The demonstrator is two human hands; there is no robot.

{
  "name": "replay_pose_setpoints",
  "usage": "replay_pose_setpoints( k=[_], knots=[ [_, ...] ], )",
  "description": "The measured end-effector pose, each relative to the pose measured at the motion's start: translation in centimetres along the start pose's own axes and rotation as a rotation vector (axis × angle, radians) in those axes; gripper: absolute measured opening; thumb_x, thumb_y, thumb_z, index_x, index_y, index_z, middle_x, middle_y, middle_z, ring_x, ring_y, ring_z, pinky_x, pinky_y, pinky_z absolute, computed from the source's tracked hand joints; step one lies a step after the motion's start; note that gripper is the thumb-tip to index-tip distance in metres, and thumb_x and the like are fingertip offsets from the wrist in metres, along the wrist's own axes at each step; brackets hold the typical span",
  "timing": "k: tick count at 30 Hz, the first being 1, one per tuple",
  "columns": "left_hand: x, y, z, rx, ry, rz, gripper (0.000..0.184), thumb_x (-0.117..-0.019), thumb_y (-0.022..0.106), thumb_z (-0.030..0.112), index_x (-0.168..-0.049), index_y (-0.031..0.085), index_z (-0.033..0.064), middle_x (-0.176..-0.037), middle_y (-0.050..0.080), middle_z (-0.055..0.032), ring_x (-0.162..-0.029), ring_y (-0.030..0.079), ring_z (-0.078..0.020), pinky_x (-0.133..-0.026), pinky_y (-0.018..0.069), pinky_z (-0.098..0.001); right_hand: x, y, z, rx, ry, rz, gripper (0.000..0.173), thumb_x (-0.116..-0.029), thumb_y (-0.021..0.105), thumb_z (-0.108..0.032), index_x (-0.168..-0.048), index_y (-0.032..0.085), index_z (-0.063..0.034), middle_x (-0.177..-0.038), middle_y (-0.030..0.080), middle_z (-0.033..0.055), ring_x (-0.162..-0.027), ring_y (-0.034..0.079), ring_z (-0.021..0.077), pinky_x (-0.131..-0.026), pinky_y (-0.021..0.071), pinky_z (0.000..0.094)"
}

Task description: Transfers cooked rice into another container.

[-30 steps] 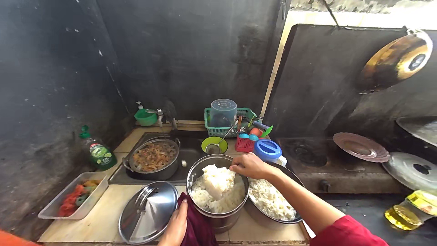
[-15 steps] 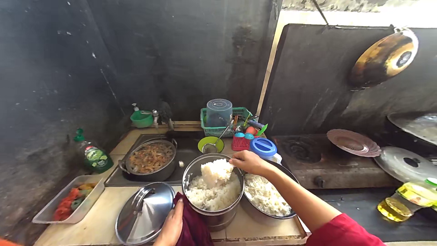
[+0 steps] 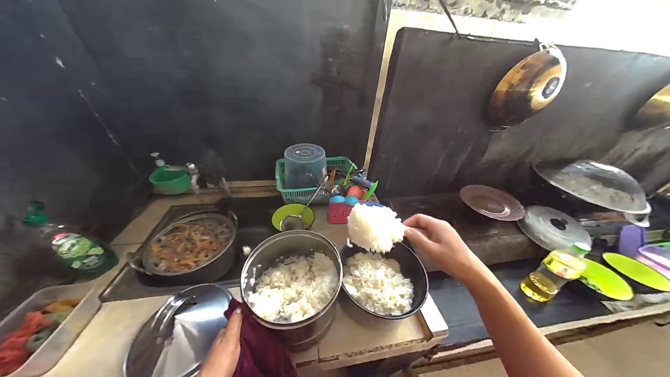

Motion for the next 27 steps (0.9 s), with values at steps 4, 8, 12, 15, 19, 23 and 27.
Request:
replay_pose_setpoints(
  k=[4,8,12,15,19,23,27],
  knots=[
    [-0.3,-0.3,0.0,-0.188,0.016,0.069,0.065,-0.1116,0.020,0.042,-0.138,0.057,-0.0053,-0.141,0.057,-0.0256,-0.137,0.051,-0.0273,-0.116,0.0377,-0.0482,4.6,5.0,4.5,0.507,-0.060,-0.059,0.025,-0.1016,0.061,-0.029,-0.111,0.073,-0.0088,-0.103,0.073,0.0133,-0.098,0.071,0.0331,-0.087,0.0566,0.0563],
    [-0.8,-1.7,0.6,-0.368,0.063,0.134,0.067,-0.1096,0.028,0.047,-0.139,0.054,-0.0074,-0.136,0.057,-0.0323,-0.134,0.052,-0.0409,-0.113,0.0362,-0.0606,6.3,9.5,6.7,0.709,-0.022,-0.216,0.022,-0.1025,0.055,-0.020,-0.106,0.069,-0.0028,-0.096,0.071,0.0190,-0.085,0.071,0.0365,-0.077,0.0558,0.0531],
    [-1.6,-2.8,0.7,-0.356,0.064,0.144,0.070,-0.1086,0.029,0.051,-0.139,0.055,-0.0060,-0.138,0.056,-0.0310,-0.135,0.051,-0.0390,-0.113,0.0361,-0.0591,6.2,8.3,5.4,0.691,-0.003,-0.094,0.017,-0.0998,0.062,-0.018,-0.107,0.071,-0.0060,-0.093,0.069,0.0165,-0.081,0.072,0.0350,-0.063,0.0579,0.0500],
    [-2.0,-2.4,0.5,-0.317,0.097,0.086,0.069,-0.1086,0.030,0.051,-0.140,0.054,-0.0058,-0.140,0.055,-0.0296,-0.137,0.050,-0.0357,-0.115,0.0358,-0.0548,6.9,7.7,5.9,0.696,0.083,-0.211,0.022,-0.1028,0.056,-0.019,-0.113,0.069,-0.0050,-0.099,0.069,0.0191,-0.089,0.071,0.0376,-0.070,0.0569,0.0525],
    [-2.1,-1.5,0.0,-0.208,0.106,0.093,0.063,-0.1100,0.028,0.044,-0.141,0.054,-0.0041,-0.143,0.055,-0.0254,-0.138,0.050,-0.0273,-0.117,0.0357,-0.0466,7.6,6.4,4.7,0.688,0.044,-0.065,0.018,-0.0992,0.062,-0.023,-0.107,0.073,-0.0096,-0.088,0.070,0.0134,-0.081,0.072,0.0329,-0.063,0.0574,0.0490],
    [-1.8,-0.8,0.2,-0.100,0.117,0.107,0.058,-0.1117,0.026,0.038,-0.139,0.056,-0.0039,-0.139,0.059,-0.0213,-0.133,0.054,-0.0176,-0.115,0.0397,-0.0371,7.2,8.0,2.9,0.646,0.176,-0.398,0.027,-0.1051,0.050,-0.022,-0.119,0.069,-0.0079,-0.106,0.072,0.0202,-0.098,0.071,0.0409,-0.080,0.0553,0.0589],
    [-1.7,-0.6,-0.1,-0.080,0.115,0.083,0.058,-0.1112,0.026,0.038,-0.140,0.055,-0.0031,-0.140,0.058,-0.0201,-0.133,0.054,-0.0158,-0.114,0.0399,-0.0354,6.4,10.8,2.3,0.649,0.136,-0.585,0.027,-0.1066,0.046,-0.018,-0.118,0.066,-0.0038,-0.109,0.069,0.0228,-0.101,0.069,0.0434,-0.081,0.0539,0.0599]
  ],
)
Point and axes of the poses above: each hand's wrist, its own x-axis away from the middle knuckle, its own y-axis out of the palm, z = x × y, the point moved 1 cm from there along -x, towards the middle knuckle
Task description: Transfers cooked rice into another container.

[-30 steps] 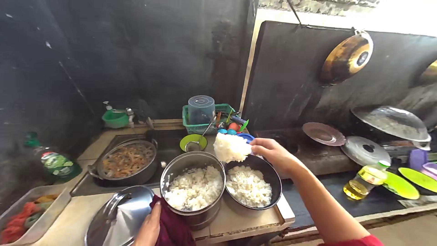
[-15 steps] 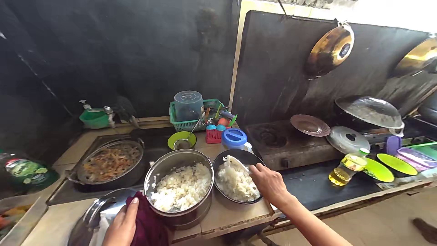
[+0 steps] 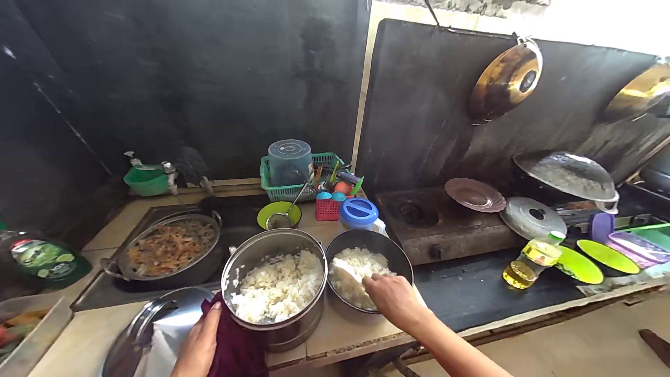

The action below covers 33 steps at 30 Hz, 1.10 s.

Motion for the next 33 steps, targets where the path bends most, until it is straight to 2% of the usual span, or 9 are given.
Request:
replay_pose_setpoints(
  k=[5,8,9,15,19,22,27,30,33],
  knots=[
    [0.7,0.3,-0.6,0.019,0.023,0.030,0.057,-0.1099,0.029,0.036,-0.137,0.056,-0.0056,-0.137,0.059,-0.0214,-0.130,0.055,-0.0163,-0.112,0.0411,-0.0353,2.0,-3.4,0.6,0.038,-0.016,0.162,0.028,-0.1056,0.048,-0.026,-0.111,0.071,-0.0108,-0.099,0.072,0.0151,-0.090,0.072,0.0358,-0.072,0.0561,0.0549],
    [0.7,0.4,-0.6,0.028,0.015,0.050,0.056,-0.1101,0.029,0.036,-0.135,0.058,-0.0044,-0.133,0.062,-0.0193,-0.127,0.057,-0.0146,-0.110,0.0432,-0.0343,1.8,-2.1,1.1,0.051,-0.011,-0.029,0.031,-0.1070,0.044,-0.026,-0.112,0.068,-0.0063,-0.103,0.070,0.0198,-0.093,0.070,0.0412,-0.076,0.0532,0.0601],
    [0.6,0.4,-0.4,0.022,0.010,0.043,0.056,-0.1101,0.029,0.036,-0.134,0.058,-0.0047,-0.133,0.062,-0.0198,-0.127,0.057,-0.0153,-0.110,0.0428,-0.0349,2.0,-2.2,1.4,0.046,0.001,-0.024,0.031,-0.1069,0.045,-0.026,-0.111,0.068,-0.0062,-0.103,0.070,0.0199,-0.093,0.070,0.0414,-0.076,0.0530,0.0608],
    [0.1,0.4,-0.5,0.014,-0.003,0.035,0.061,-0.1101,0.026,0.042,-0.135,0.060,-0.0014,-0.135,0.063,-0.0172,-0.129,0.057,-0.0155,-0.112,0.0427,-0.0365,4.4,-9.0,5.1,-0.088,0.134,0.283,0.029,-0.1064,0.051,-0.034,-0.110,0.074,-0.0159,-0.097,0.074,0.0111,-0.094,0.071,0.0352,-0.077,0.0535,0.0626],
    [-0.3,0.6,-0.7,0.070,0.029,0.016,0.060,-0.1106,0.027,0.043,-0.138,0.060,0.0013,-0.138,0.063,-0.0142,-0.131,0.056,-0.0130,-0.114,0.0417,-0.0344,5.2,-13.5,4.9,-0.088,0.117,0.470,0.026,-0.1059,0.053,-0.033,-0.102,0.074,-0.0190,-0.078,0.071,0.0071,-0.076,0.069,0.0320,-0.064,0.0512,0.0605],
    [-0.6,0.4,-0.6,0.127,0.037,0.014,0.053,-0.1109,0.031,0.038,-0.132,0.063,0.0017,-0.130,0.067,-0.0120,-0.125,0.060,-0.0101,-0.110,0.0456,-0.0313,4.6,-16.7,2.1,-0.062,0.003,0.512,0.025,-0.1047,0.053,-0.034,-0.099,0.074,-0.0221,-0.070,0.066,-0.0002,-0.066,0.065,0.0237,-0.058,0.0490,0.0534],
    [-0.8,1.2,-0.6,0.316,0.004,0.056,0.043,-0.1103,0.038,0.030,-0.117,0.069,0.0007,-0.108,0.073,-0.0074,-0.104,0.068,-0.0064,-0.096,0.0539,-0.0269,-0.3,-19.0,-7.0,0.117,-0.252,0.330,0.022,-0.1016,0.056,-0.033,-0.103,0.073,-0.0199,-0.075,0.068,0.0042,-0.072,0.068,0.0277,-0.060,0.0505,0.0542],
    [-0.6,1.9,-0.3,0.377,-0.036,0.109,0.040,-0.1103,0.040,0.027,-0.110,0.069,-0.0008,-0.097,0.073,-0.0074,-0.094,0.069,-0.0076,-0.088,0.0561,-0.0277,-3.9,-19.1,-13.4,0.345,-0.337,0.094,0.018,-0.1008,0.058,-0.015,-0.099,0.072,-0.0050,-0.087,0.069,0.0164,-0.085,0.068,0.0373,-0.069,0.0507,0.0575],
    [-0.5,2.4,-0.2,0.421,-0.054,0.158,0.038,-0.1100,0.043,0.026,-0.107,0.069,-0.0015,-0.092,0.072,-0.0073,-0.088,0.070,-0.0083,-0.084,0.0571,-0.0279,-6.2,-18.3,-19.1,0.582,-0.334,-0.063,0.009,-0.0938,0.058,0.005,-0.095,0.067,0.0071,-0.093,0.066,0.0213,-0.087,0.066,0.0375,-0.069,0.0516,0.0528]
  ],
)
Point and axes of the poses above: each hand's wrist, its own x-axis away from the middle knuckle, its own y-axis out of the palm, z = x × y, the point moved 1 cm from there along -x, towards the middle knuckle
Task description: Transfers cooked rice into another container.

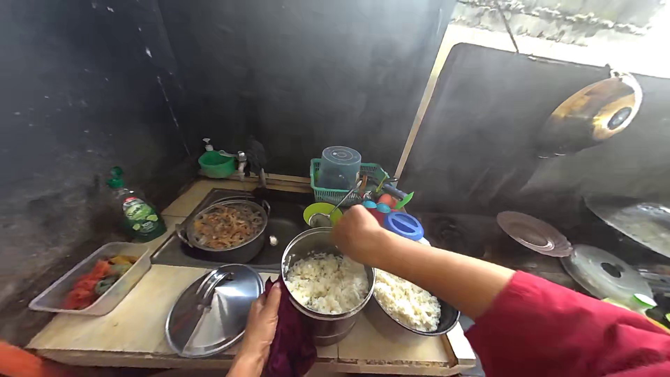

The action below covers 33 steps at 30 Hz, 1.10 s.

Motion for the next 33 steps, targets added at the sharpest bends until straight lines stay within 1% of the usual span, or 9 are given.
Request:
replay_pose_setpoints(
  k=[3,6,7,10,13,16,19,24,33],
  knots=[
    [0.4,0.4,0.0,0.057,0.001,0.024,0.036,-0.1095,0.045,0.024,-0.105,0.069,-0.0021,-0.090,0.072,-0.0068,-0.085,0.070,-0.0081,-0.082,0.0575,-0.0270,-3.9,0.8,-2.7,0.118,-0.049,-0.099,0.011,-0.0941,0.058,0.007,-0.100,0.066,0.0107,-0.102,0.065,0.0236,-0.097,0.065,0.0394,-0.079,0.0519,0.0537],
    [0.9,1.1,0.0,0.099,-0.017,0.091,0.033,-0.1085,0.048,0.022,-0.104,0.069,-0.0032,-0.087,0.071,-0.0073,-0.082,0.069,-0.0083,-0.079,0.0575,-0.0269,-5.4,3.1,-2.5,0.082,-0.101,-0.226,0.019,-0.0988,0.052,0.002,-0.108,0.067,0.0105,-0.112,0.065,0.0254,-0.108,0.064,0.0421,-0.086,0.0515,0.0576],
    [0.9,1.3,0.0,0.105,-0.020,0.118,0.032,-0.1081,0.050,0.022,-0.103,0.069,-0.0032,-0.086,0.071,-0.0076,-0.081,0.069,-0.0088,-0.079,0.0574,-0.0273,-5.4,3.5,-1.7,0.060,-0.106,-0.260,0.020,-0.0998,0.053,-0.002,-0.107,0.068,0.0093,-0.112,0.066,0.0261,-0.108,0.064,0.0433,-0.087,0.0511,0.0602],
    [0.7,1.8,-0.4,0.086,-0.014,0.177,0.031,-0.1066,0.053,0.023,-0.102,0.070,-0.0032,-0.086,0.070,-0.0088,-0.083,0.069,-0.0113,-0.080,0.0566,-0.0303,-4.8,4.3,1.2,-0.015,-0.084,-0.308,0.027,-0.0982,0.062,-0.023,-0.096,0.069,0.0029,-0.097,0.067,0.0236,-0.096,0.065,0.0428,-0.080,0.0481,0.0637],
    [0.5,1.9,-0.9,0.079,0.008,0.189,0.031,-0.1063,0.053,0.023,-0.102,0.071,-0.0030,-0.088,0.071,-0.0092,-0.085,0.069,-0.0111,-0.082,0.0567,-0.0306,-4.3,6.9,3.3,-0.129,-0.084,-0.275,0.037,-0.1007,0.059,-0.039,-0.097,0.074,-0.0048,-0.096,0.070,0.0189,-0.096,0.066,0.0406,-0.081,0.0472,0.0653],
    [0.5,1.9,-0.9,0.078,0.013,0.169,0.032,-0.1065,0.052,0.024,-0.104,0.069,-0.0031,-0.088,0.070,-0.0089,-0.084,0.069,-0.0105,-0.081,0.0567,-0.0300,-3.1,9.0,3.7,-0.238,-0.129,-0.226,0.043,-0.1028,0.055,-0.046,-0.097,0.075,-0.0081,-0.095,0.071,0.0169,-0.096,0.067,0.0398,-0.079,0.0477,0.0664],
    [0.6,1.9,-1.0,0.085,0.020,0.176,0.032,-0.1066,0.051,0.023,-0.102,0.069,-0.0023,-0.086,0.070,-0.0079,-0.082,0.069,-0.0093,-0.080,0.0571,-0.0288,-2.2,9.8,2.2,-0.321,-0.194,-0.185,0.048,-0.1053,0.047,-0.047,-0.093,0.071,-0.0061,-0.089,0.069,0.0176,-0.091,0.067,0.0400,-0.073,0.0466,0.0646],
    [0.7,1.8,-0.8,0.064,0.034,0.160,0.033,-0.1078,0.048,0.023,-0.106,0.068,-0.0033,-0.089,0.070,-0.0088,-0.086,0.069,-0.0098,-0.083,0.0569,-0.0292,-2.3,11.4,0.4,-0.442,-0.284,-0.053,0.051,-0.1095,0.035,-0.042,-0.092,0.064,-0.0043,-0.082,0.064,0.0187,-0.085,0.065,0.0401,-0.070,0.0453,0.0622],
    [0.5,1.4,-1.0,0.065,0.057,0.115,0.032,-0.1074,0.047,0.022,-0.107,0.068,-0.0030,-0.092,0.071,-0.0085,-0.089,0.070,-0.0086,-0.085,0.0574,-0.0273,-6.1,12.6,-0.7,-0.659,-0.317,0.022,0.050,-0.1101,0.034,-0.040,-0.095,0.066,-0.0038,-0.085,0.066,0.0175,-0.088,0.066,0.0375,-0.074,0.0465,0.0622]
  ],
)
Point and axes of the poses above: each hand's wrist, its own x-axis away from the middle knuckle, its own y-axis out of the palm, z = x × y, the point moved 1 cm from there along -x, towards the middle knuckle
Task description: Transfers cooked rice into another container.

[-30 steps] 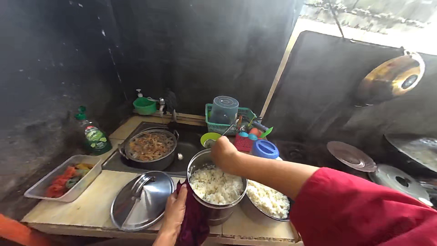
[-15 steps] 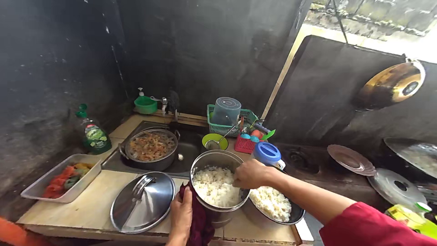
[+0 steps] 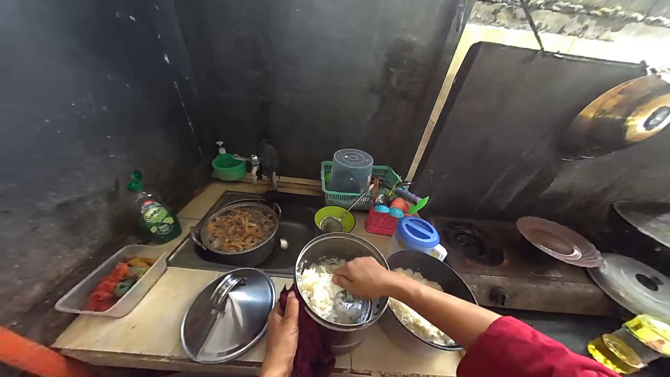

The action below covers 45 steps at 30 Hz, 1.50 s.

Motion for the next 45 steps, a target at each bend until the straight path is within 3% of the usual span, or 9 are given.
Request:
replay_pose_setpoints(
  k=[13,20,26,29,33,37,39,41,45],
  knots=[
    [0.0,-0.5,0.5,-0.042,0.003,-0.037,0.035,-0.1086,0.044,0.022,-0.111,0.067,-0.0047,-0.098,0.072,-0.0086,-0.095,0.068,-0.0052,-0.089,0.0546,-0.0238,1.0,-3.4,2.2,0.004,-0.058,-0.013,0.047,-0.1113,0.039,-0.039,-0.106,0.072,-0.0062,-0.095,0.072,0.0134,-0.093,0.068,0.0318,-0.082,0.0483,0.0597],
    [0.0,-0.8,0.6,-0.077,-0.011,-0.059,0.036,-0.1093,0.042,0.021,-0.113,0.066,-0.0058,-0.097,0.071,-0.0085,-0.092,0.068,-0.0042,-0.088,0.0553,-0.0236,4.2,-5.7,4.6,-0.001,-0.012,0.163,0.043,-0.1106,0.043,-0.038,-0.095,0.068,-0.0075,-0.079,0.065,0.0105,-0.080,0.066,0.0288,-0.072,0.0484,0.0551],
    [0.1,-0.9,0.8,-0.081,-0.006,-0.064,0.037,-0.1103,0.040,0.022,-0.115,0.065,-0.0055,-0.098,0.071,-0.0077,-0.093,0.068,-0.0027,-0.089,0.0549,-0.0221,7.1,-5.0,5.5,-0.080,0.095,0.313,0.043,-0.1109,0.041,-0.037,-0.094,0.069,-0.0099,-0.076,0.064,0.0082,-0.075,0.065,0.0268,-0.068,0.0493,0.0527],
    [0.1,-0.9,0.8,-0.078,0.001,-0.065,0.038,-0.1109,0.039,0.023,-0.114,0.065,-0.0050,-0.098,0.071,-0.0070,-0.093,0.068,-0.0020,-0.089,0.0552,-0.0219,8.8,-5.0,6.0,-0.218,0.152,0.360,0.043,-0.1113,0.040,-0.037,-0.100,0.071,-0.0096,-0.082,0.066,0.0091,-0.080,0.065,0.0267,-0.073,0.0499,0.0545],
    [0.0,-1.1,0.7,-0.110,-0.006,-0.068,0.040,-0.1113,0.038,0.024,-0.118,0.064,-0.0051,-0.103,0.071,-0.0080,-0.097,0.067,-0.0022,-0.092,0.0539,-0.0231,12.4,-4.7,7.1,-0.523,0.164,0.466,0.043,-0.1121,0.038,-0.032,-0.099,0.071,-0.0074,-0.076,0.062,0.0038,-0.064,0.056,0.0147,-0.063,0.0479,0.0372],
    [0.4,-1.0,1.1,-0.117,-0.020,-0.080,0.042,-0.1119,0.035,0.027,-0.121,0.062,-0.0045,-0.105,0.070,-0.0062,-0.097,0.066,0.0006,-0.092,0.0537,-0.0219,18.0,-4.7,8.4,-0.745,0.145,0.620,0.041,-0.1116,0.038,-0.026,-0.095,0.070,-0.0053,-0.068,0.056,-0.0016,-0.052,0.042,0.0040,-0.049,0.0337,0.0201],
    [0.4,-1.0,1.1,-0.108,-0.017,-0.073,0.043,-0.1119,0.035,0.026,-0.121,0.061,-0.0054,-0.103,0.069,-0.0053,-0.096,0.065,0.0018,-0.091,0.0537,-0.0209,21.3,-4.5,9.4,-0.692,0.208,0.703,0.039,-0.1097,0.040,-0.025,-0.093,0.069,-0.0070,-0.063,0.053,-0.0016,-0.051,0.042,0.0062,-0.048,0.0343,0.0225],
    [0.3,-1.1,1.0,-0.108,-0.005,-0.073,0.043,-0.1119,0.034,0.027,-0.121,0.061,-0.0055,-0.102,0.069,-0.0036,-0.094,0.065,0.0037,-0.090,0.0537,-0.0198,24.3,-3.7,10.7,-0.473,0.339,0.756,0.028,-0.1064,0.049,-0.031,-0.100,0.071,-0.0148,-0.068,0.059,-0.0006,-0.059,0.054,0.0130,-0.055,0.0455,0.0354],
    [0.0,-1.4,0.7,-0.097,0.019,-0.090,0.043,-0.1118,0.034,0.027,-0.121,0.060,-0.0052,-0.100,0.069,-0.0005,-0.094,0.064,0.0065,-0.090,0.0537,-0.0184,26.0,3.1,12.5,0.071,0.542,0.788,0.020,-0.0998,0.065,-0.030,-0.116,0.074,-0.0220,-0.095,0.073,0.0060,-0.084,0.072,0.0279,-0.072,0.0578,0.0580]
  ],
)
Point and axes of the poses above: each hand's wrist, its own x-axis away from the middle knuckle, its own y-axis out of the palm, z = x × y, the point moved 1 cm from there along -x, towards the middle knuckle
